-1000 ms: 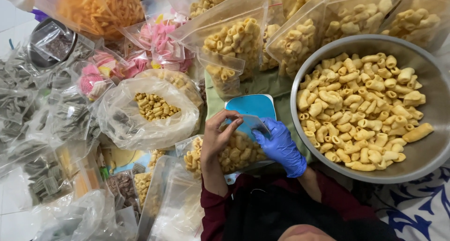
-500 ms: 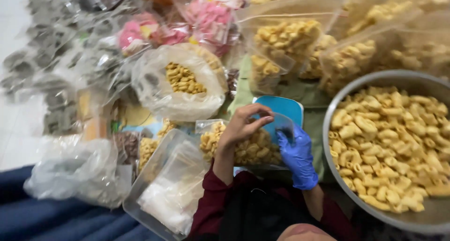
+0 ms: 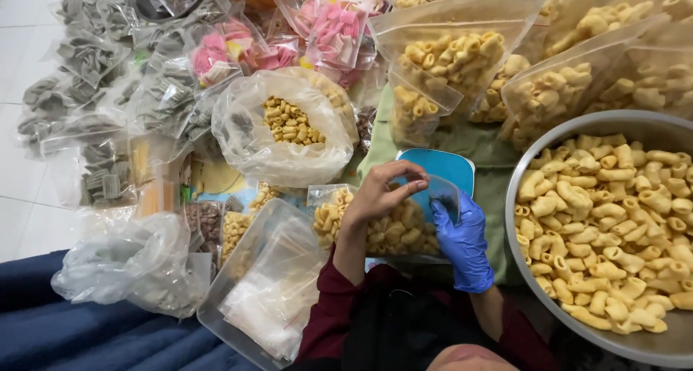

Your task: The person scoops yellow puffed snacks from a large metal bowl into clear plastic bags placed on a digital scale. They seal the bags and place them aside, repeating the process for multiple bags.

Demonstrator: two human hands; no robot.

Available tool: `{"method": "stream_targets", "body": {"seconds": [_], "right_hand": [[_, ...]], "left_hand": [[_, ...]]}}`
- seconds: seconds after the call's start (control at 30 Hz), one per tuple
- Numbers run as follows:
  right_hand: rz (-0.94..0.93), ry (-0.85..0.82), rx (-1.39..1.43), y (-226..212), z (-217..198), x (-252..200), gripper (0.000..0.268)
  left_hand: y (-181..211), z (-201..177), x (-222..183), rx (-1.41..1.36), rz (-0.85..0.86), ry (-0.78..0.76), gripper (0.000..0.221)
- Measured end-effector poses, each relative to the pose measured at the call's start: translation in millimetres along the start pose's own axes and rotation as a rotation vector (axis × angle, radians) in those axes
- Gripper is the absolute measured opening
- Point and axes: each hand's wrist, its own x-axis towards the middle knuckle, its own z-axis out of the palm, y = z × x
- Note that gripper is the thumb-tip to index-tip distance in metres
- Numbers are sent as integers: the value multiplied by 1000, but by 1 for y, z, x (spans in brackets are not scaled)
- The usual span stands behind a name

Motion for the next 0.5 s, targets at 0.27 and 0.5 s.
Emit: {"method": "stream_targets", "body": {"seconds": [0.27, 0.5], "right_hand": [[51, 16, 31, -28, -1, 3, 8], [42, 4, 35, -14, 1, 4, 8]], "left_hand": [[-5, 0, 0, -2, -5, -6, 13], [-5, 2, -2, -29, 16, -33, 14]]}}
